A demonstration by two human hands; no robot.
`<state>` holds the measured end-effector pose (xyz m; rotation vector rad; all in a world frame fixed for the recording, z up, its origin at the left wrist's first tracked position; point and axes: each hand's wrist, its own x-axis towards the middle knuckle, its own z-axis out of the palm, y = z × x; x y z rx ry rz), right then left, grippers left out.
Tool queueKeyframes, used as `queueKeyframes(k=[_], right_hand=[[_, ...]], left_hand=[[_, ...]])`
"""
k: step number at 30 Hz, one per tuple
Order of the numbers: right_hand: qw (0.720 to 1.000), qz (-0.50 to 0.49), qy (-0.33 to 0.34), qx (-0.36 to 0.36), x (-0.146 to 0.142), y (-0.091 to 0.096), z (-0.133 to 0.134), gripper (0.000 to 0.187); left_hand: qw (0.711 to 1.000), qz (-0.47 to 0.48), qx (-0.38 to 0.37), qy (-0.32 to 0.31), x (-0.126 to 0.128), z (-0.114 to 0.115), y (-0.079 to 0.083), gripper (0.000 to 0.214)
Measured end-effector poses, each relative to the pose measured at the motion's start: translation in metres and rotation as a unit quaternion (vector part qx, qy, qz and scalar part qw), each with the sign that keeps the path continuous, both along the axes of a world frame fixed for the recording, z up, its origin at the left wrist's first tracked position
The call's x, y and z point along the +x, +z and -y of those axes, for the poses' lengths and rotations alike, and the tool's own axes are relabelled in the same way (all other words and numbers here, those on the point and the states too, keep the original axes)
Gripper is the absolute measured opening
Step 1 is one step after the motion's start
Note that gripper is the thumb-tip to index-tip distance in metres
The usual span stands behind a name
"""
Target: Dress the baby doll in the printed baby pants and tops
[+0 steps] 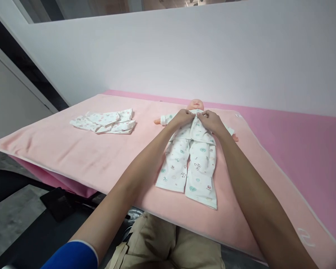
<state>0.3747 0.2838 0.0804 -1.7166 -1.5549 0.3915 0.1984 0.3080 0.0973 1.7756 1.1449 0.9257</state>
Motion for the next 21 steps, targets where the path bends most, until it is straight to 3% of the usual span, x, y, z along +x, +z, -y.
queueKeyframes(k=[5,13,21], right_hand=[[0.999,-0.008,-0.015,0.046,-0.008,-0.002,0.0,0.024],[0.996,-0.076,0.005,0.036,-0.003,-0.009,-0.009,0.02],[0.996,-0.071,-0.002,0.056,-0.006,-0.009,-0.006,0.015]], left_hand=[[0.998,0.059,-0.027,0.017,0.001,-0.002,-0.003,0.033],[0.996,0.076,-0.047,0.028,0.005,-0.008,-0.009,0.034],[0.997,0.069,-0.011,0.027,0.011,-0.008,-0.012,0.032]])
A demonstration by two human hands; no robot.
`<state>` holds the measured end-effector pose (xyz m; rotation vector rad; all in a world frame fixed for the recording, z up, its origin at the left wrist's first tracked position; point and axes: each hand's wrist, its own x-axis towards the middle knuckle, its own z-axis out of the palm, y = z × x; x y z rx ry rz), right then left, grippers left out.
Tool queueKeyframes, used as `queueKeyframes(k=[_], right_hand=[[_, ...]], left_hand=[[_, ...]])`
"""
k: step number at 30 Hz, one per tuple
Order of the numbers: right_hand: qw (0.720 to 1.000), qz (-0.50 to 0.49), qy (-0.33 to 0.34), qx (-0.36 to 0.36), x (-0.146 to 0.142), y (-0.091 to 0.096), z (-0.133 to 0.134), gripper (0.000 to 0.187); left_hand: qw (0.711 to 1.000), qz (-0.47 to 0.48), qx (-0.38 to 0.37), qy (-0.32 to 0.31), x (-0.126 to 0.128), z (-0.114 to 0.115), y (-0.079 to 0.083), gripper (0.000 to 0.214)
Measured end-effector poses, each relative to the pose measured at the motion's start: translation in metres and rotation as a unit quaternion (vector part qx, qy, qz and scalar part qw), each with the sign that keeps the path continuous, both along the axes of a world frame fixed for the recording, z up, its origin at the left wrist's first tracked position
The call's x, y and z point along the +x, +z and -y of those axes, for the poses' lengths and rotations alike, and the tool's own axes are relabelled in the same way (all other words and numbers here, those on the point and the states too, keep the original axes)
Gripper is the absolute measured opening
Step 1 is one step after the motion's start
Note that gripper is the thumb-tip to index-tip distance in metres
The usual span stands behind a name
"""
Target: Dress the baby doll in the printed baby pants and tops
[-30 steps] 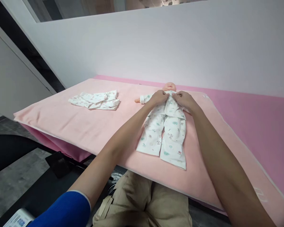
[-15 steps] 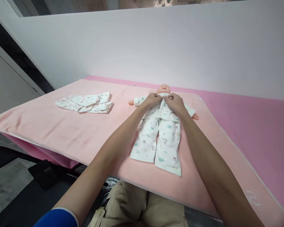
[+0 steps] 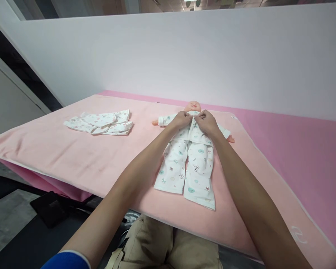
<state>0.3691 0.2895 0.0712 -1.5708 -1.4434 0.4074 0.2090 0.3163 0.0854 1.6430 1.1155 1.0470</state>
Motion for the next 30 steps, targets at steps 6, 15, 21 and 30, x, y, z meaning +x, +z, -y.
queueKeyframes(k=[6,15,21,30], right_hand=[[0.998,0.05,-0.017,0.024,-0.011,0.006,0.009,0.01],[0.995,0.092,-0.015,0.024,-0.01,0.01,0.009,0.013],[0.997,0.079,-0.016,0.008,-0.007,0.009,0.009,0.008],[0.998,0.069,-0.004,0.012,-0.006,0.009,0.011,0.009]], left_hand=[[0.997,-0.048,0.052,0.003,0.002,0.002,-0.002,0.024],[0.996,-0.064,0.062,0.008,0.003,0.006,-0.001,0.016],[0.998,-0.048,0.052,0.0,0.002,0.009,0.0,0.017],[0.998,-0.035,0.058,-0.005,0.002,0.009,-0.002,0.035]])
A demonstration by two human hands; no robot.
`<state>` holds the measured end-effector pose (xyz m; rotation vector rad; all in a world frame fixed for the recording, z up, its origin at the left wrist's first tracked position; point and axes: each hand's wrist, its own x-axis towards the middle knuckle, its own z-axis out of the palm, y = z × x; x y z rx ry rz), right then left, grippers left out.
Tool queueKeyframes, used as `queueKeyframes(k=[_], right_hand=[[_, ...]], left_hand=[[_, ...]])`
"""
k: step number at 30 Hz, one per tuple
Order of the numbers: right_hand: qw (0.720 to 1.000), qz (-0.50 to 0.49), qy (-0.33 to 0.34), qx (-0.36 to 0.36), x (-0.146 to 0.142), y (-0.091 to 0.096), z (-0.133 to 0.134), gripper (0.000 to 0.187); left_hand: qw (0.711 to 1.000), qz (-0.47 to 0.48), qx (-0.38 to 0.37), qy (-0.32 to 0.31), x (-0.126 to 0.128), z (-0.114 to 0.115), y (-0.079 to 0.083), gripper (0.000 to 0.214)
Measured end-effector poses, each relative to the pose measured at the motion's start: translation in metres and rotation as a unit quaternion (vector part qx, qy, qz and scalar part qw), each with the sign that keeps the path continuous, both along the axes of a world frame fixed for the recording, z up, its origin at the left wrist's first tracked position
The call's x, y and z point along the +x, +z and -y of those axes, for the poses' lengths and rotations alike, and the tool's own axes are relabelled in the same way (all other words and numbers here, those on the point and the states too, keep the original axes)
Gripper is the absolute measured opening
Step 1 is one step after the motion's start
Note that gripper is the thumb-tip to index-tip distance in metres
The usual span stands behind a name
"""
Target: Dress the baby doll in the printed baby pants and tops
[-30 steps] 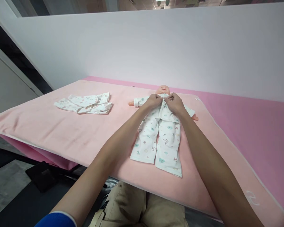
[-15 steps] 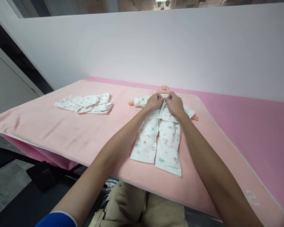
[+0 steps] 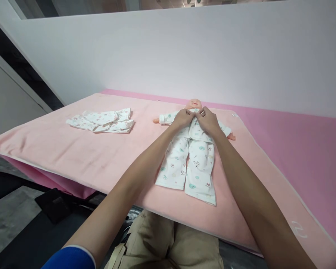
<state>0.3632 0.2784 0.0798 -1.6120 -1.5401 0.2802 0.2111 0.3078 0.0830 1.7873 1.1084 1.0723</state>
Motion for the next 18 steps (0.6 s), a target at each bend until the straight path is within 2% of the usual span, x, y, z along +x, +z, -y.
queueKeyframes(k=[6,10,18], right_hand=[[0.999,-0.019,-0.001,-0.026,0.006,-0.002,-0.005,0.014],[0.997,-0.076,0.012,-0.031,0.011,-0.009,-0.013,0.018],[0.978,-0.202,0.042,-0.038,0.009,-0.016,-0.014,0.028]], left_hand=[[0.999,0.029,-0.028,0.034,0.003,-0.004,-0.002,0.019],[0.998,0.03,-0.04,0.045,0.004,-0.003,-0.002,0.015],[0.996,-0.001,0.015,0.093,0.009,0.001,-0.007,0.017]])
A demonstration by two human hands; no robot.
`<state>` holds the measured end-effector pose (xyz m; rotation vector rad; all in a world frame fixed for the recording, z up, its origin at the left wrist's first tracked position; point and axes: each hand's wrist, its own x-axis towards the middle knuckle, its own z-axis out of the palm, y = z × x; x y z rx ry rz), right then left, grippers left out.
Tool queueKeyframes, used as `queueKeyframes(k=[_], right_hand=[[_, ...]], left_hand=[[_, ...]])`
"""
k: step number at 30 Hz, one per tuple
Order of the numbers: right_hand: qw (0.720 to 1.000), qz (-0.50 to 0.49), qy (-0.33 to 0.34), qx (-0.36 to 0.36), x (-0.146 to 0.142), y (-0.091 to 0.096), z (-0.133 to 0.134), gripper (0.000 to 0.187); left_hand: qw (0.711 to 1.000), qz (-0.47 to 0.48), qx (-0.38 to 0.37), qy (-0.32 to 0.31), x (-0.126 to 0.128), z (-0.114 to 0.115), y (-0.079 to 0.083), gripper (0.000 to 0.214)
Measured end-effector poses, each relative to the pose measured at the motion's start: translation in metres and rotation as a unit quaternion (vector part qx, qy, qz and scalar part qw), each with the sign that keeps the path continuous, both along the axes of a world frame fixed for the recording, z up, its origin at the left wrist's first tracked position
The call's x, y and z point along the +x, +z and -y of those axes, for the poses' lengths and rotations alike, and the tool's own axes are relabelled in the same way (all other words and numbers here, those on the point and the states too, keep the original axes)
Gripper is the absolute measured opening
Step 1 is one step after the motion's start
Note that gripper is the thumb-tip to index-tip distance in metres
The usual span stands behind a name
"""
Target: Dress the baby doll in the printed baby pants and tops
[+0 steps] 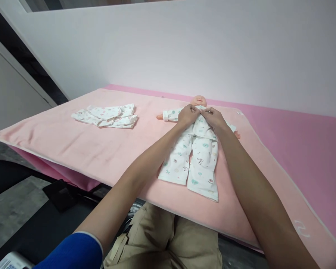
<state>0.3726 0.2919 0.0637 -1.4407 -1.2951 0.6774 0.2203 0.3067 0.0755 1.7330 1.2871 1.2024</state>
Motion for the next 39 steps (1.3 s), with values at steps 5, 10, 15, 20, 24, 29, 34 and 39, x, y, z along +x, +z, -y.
queueKeyframes(k=[5,10,15,20,24,29,34,39], right_hand=[[0.999,-0.039,0.002,0.0,-0.002,0.0,0.001,0.027],[0.998,-0.061,0.013,-0.015,0.0,-0.001,-0.001,0.026],[1.0,-0.005,0.012,-0.01,0.001,0.002,-0.001,0.024],[0.999,0.033,0.015,-0.007,0.006,0.004,0.002,0.026],[0.998,0.026,0.05,-0.01,0.013,0.002,0.0,0.028],[0.999,0.024,0.042,0.007,0.014,-0.002,-0.003,0.033],[0.998,0.055,0.028,0.01,0.013,-0.004,-0.004,0.036],[0.999,0.045,0.024,0.005,0.012,-0.002,-0.001,0.037]], left_hand=[[0.997,-0.009,0.073,0.0,-0.001,0.002,-0.012,0.014],[0.993,-0.005,0.118,-0.006,-0.004,0.005,-0.023,0.006],[0.993,-0.017,0.116,-0.006,-0.005,0.008,-0.024,0.009],[0.994,-0.021,0.104,0.004,-0.004,0.011,-0.021,0.009],[0.995,-0.013,0.099,0.005,-0.004,0.011,-0.021,0.01],[0.996,-0.007,0.092,0.001,-0.005,0.007,-0.025,0.011],[0.995,0.01,0.099,0.004,-0.004,0.003,-0.028,0.013],[0.996,0.007,0.09,0.003,-0.004,0.0,-0.029,0.015]])
